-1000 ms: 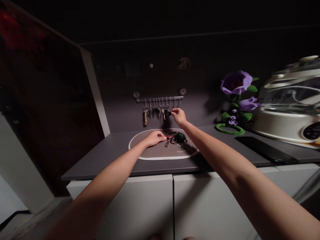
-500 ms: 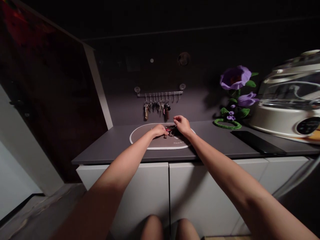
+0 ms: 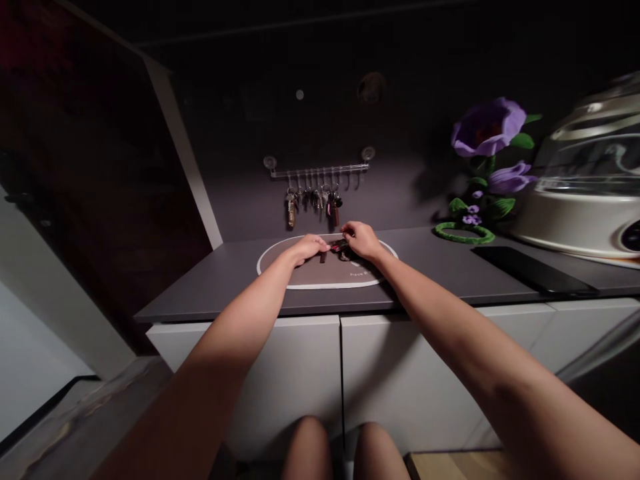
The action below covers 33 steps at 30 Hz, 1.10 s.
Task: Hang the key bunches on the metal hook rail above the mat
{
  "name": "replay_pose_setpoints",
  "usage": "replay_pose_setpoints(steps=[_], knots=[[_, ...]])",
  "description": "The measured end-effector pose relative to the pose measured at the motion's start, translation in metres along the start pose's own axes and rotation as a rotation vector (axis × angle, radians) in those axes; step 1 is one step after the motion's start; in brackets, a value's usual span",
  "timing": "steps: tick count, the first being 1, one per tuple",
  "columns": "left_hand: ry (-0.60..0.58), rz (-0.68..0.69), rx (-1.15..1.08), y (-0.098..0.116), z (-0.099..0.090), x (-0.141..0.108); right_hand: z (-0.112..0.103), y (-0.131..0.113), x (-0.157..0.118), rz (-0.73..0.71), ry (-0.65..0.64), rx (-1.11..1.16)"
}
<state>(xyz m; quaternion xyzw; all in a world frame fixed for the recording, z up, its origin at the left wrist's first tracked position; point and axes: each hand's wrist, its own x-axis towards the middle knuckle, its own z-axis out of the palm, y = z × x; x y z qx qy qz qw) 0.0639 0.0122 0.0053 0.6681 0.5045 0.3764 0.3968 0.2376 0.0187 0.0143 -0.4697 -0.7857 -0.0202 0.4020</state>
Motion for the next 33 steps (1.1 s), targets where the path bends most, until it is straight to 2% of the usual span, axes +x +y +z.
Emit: replay_pose_setpoints(steps=[10, 19, 33], knots=[[0.118, -0.022, -0.453, 0.003, -0.003, 0.004, 0.000, -0.003, 0.000, -0.031, -0.044, -0.026], [-0.044, -0.017, -0.728, 0.012, -0.005, -0.003, -0.004, -0.009, -0.001, -0.025, -0.046, 0.001], [-0.073, 0.084, -1.017, 0.015, -0.012, -0.003, -0.006, -0.017, -0.004, -0.103, -0.069, 0.089]])
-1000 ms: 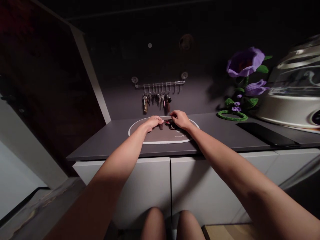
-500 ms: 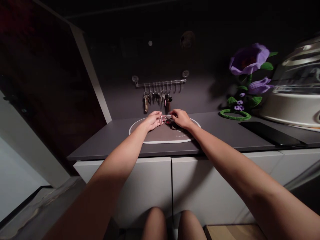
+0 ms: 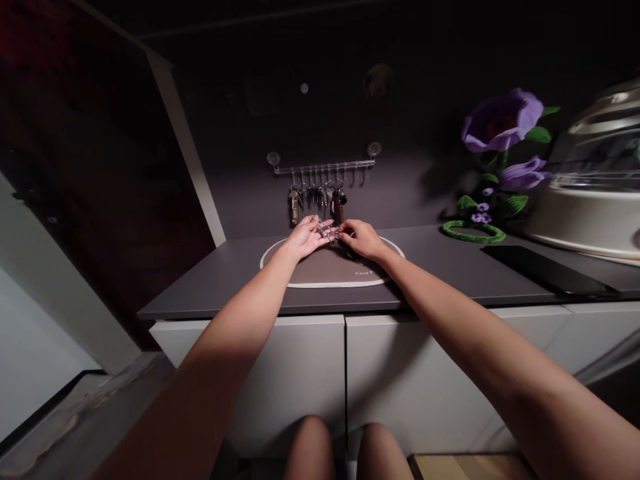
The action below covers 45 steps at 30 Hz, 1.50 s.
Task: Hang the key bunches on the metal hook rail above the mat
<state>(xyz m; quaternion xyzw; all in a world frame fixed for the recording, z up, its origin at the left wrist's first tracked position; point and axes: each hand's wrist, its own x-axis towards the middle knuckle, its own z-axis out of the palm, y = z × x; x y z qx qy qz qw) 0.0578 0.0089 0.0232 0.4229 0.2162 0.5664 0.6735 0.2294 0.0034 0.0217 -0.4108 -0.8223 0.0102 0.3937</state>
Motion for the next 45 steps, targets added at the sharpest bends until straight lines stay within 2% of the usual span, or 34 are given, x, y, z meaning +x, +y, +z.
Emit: replay_pose_setpoints(steps=[13, 19, 29, 38, 45], knots=[[-0.018, 0.081, -0.088, 0.006, -0.001, 0.001, 0.001, -0.001, -0.001, -0.061, 0.035, 0.024], [-0.026, 0.110, -0.105, 0.009, 0.002, -0.002, 0.001, -0.003, -0.001, -0.017, 0.034, 0.067], [-0.171, 0.126, -0.129, 0.007, 0.002, -0.003, 0.001, -0.005, 0.001, 0.066, 0.055, 0.150], [-0.233, 0.109, -0.061, 0.006, 0.008, -0.010, 0.000, -0.006, 0.002, 0.195, 0.025, 0.218], [-0.249, 0.135, -0.010, 0.005, 0.011, -0.010, 0.000, -0.005, 0.003, 0.167, 0.066, 0.209]])
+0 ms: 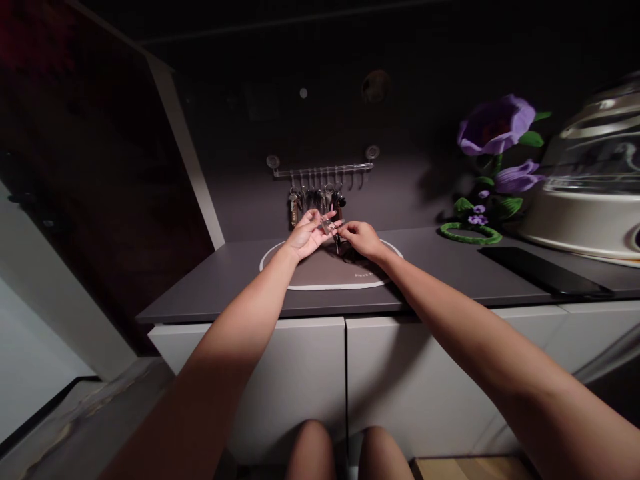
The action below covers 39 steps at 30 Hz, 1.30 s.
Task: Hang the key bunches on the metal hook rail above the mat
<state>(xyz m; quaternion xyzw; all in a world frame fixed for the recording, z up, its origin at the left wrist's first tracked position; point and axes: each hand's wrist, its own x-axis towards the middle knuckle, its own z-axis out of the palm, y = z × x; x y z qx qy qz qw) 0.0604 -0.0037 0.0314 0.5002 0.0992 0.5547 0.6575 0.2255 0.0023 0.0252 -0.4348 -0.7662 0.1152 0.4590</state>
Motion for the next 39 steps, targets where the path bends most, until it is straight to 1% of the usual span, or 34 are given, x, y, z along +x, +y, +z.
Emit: replay_pose_setpoints(steps=[4, 9, 13, 15, 19, 23, 25, 27, 30, 35, 39], knots=[[0.079, 0.035, 0.026, 0.001, 0.000, 0.002, -0.001, 0.002, 0.001, -0.010, 0.040, 0.070], [0.199, 0.053, 0.068, 0.000, -0.004, 0.004, -0.001, 0.006, 0.004, -0.031, 0.089, 0.222], [0.265, 0.019, 0.112, -0.007, -0.005, 0.005, -0.002, 0.008, 0.006, -0.036, 0.150, 0.345], [0.280, -0.010, 0.157, -0.011, -0.005, 0.006, -0.003, 0.008, 0.007, -0.032, 0.177, 0.381], [0.281, -0.053, 0.319, -0.021, -0.004, 0.007, -0.004, 0.008, 0.008, -0.025, 0.214, 0.450], [0.265, -0.072, 0.493, -0.029, -0.008, 0.008, -0.005, 0.008, 0.010, -0.017, 0.248, 0.525], [0.232, -0.032, 0.590, -0.032, -0.010, 0.008, -0.005, 0.007, 0.011, 0.003, 0.249, 0.532], [0.191, 0.036, 0.688, -0.034, -0.010, 0.009, -0.005, 0.006, 0.012, 0.028, 0.233, 0.535], [0.162, 0.118, 0.768, -0.036, -0.008, 0.009, -0.005, 0.001, 0.016, 0.067, 0.199, 0.589], [0.193, 0.191, 0.840, -0.039, -0.006, 0.013, -0.004, -0.007, 0.025, 0.118, 0.176, 0.764], [0.221, 0.223, 0.953, -0.042, -0.011, 0.016, -0.004, -0.010, 0.037, 0.189, 0.196, 0.813]])
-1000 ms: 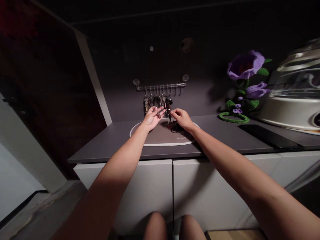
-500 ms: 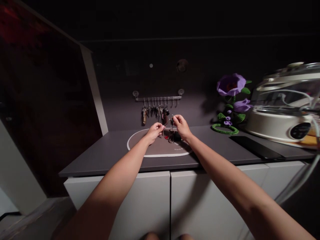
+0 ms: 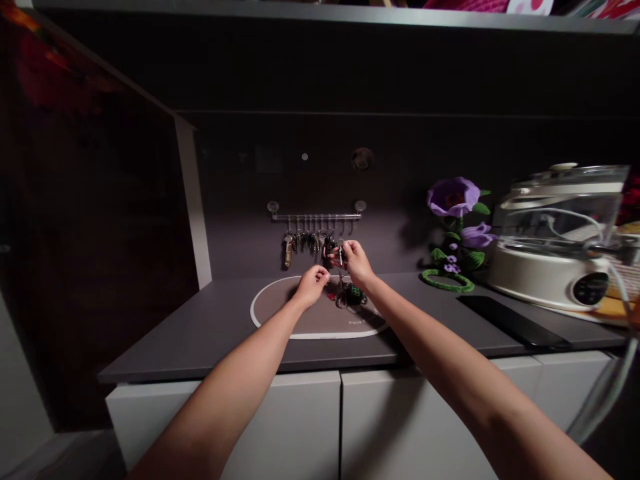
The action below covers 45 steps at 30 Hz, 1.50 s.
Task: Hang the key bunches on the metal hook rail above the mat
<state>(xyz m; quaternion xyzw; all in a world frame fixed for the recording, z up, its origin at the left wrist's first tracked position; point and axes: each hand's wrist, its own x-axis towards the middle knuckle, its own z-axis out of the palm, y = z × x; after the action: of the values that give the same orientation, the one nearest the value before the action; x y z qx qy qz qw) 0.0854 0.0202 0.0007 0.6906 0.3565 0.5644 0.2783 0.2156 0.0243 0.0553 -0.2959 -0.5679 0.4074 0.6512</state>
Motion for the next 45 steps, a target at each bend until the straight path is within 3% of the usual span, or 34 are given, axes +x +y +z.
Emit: replay_pose_setpoints(steps=[10, 21, 30, 37, 45], knots=[[0.077, 0.051, 0.283, 0.000, 0.001, -0.003, 0.004, -0.014, 0.046, 0.044, 0.165, -0.023], [0.092, 0.034, 0.302, -0.003, 0.000, -0.001, 0.015, -0.009, 0.083, 0.099, 0.327, -0.043], [0.082, 0.018, 0.310, -0.009, 0.000, 0.001, 0.014, 0.003, 0.094, 0.111, 0.407, -0.051], [0.091, 0.025, 0.299, -0.013, 0.000, 0.002, 0.007, 0.011, 0.087, 0.138, 0.396, -0.101], [0.070, 0.013, 0.297, -0.016, -0.001, 0.003, -0.004, 0.022, 0.085, 0.114, 0.287, -0.213]])
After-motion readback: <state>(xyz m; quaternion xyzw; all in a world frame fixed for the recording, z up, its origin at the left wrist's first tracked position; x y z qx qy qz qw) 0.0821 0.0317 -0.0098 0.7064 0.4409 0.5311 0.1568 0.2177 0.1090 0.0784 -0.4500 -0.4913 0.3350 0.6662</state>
